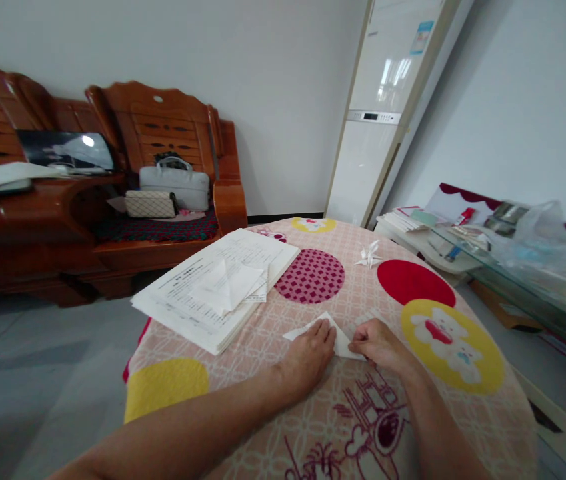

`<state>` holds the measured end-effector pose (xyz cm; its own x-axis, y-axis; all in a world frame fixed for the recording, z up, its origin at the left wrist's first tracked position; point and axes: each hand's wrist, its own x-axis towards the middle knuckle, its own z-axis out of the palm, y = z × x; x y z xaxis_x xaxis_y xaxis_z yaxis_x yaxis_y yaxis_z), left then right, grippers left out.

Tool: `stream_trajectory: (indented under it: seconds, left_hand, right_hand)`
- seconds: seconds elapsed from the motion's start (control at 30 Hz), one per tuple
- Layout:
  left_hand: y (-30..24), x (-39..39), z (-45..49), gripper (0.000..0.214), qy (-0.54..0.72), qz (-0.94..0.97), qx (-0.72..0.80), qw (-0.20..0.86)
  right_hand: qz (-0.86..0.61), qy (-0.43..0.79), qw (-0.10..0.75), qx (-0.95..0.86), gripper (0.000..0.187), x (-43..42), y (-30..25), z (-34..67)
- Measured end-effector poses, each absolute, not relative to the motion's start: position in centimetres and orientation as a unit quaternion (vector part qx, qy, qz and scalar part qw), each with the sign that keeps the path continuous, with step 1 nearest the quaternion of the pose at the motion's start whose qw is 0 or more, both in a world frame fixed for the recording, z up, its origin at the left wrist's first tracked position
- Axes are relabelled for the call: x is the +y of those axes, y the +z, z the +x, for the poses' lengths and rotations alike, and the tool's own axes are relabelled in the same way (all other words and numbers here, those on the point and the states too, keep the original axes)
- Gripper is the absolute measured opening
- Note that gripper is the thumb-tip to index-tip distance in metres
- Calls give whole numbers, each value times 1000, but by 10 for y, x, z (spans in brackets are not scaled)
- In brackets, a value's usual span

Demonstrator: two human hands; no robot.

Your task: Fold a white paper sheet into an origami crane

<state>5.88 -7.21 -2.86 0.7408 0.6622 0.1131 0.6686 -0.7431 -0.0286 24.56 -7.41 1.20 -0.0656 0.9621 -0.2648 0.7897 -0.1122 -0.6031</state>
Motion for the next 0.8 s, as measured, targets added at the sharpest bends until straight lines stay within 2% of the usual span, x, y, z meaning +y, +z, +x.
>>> stream_trajectory:
  seconds: [0.3, 0.57, 0.8]
  left_hand:
    - [-20, -72, 58, 36, -42, -935, -352, 7]
    - [-19, -71, 58, 32, -59, -932, -358, -15]
    - [-15, -73, 58, 38, -63, -926, -372, -12]
  right_hand:
    - [-689, 287, 109, -656, 22, -74, 16, 240]
    - [-672, 324, 84, -660, 27, -74, 13, 253]
    - [-665, 356, 63, -654, 24, -79, 15, 258]
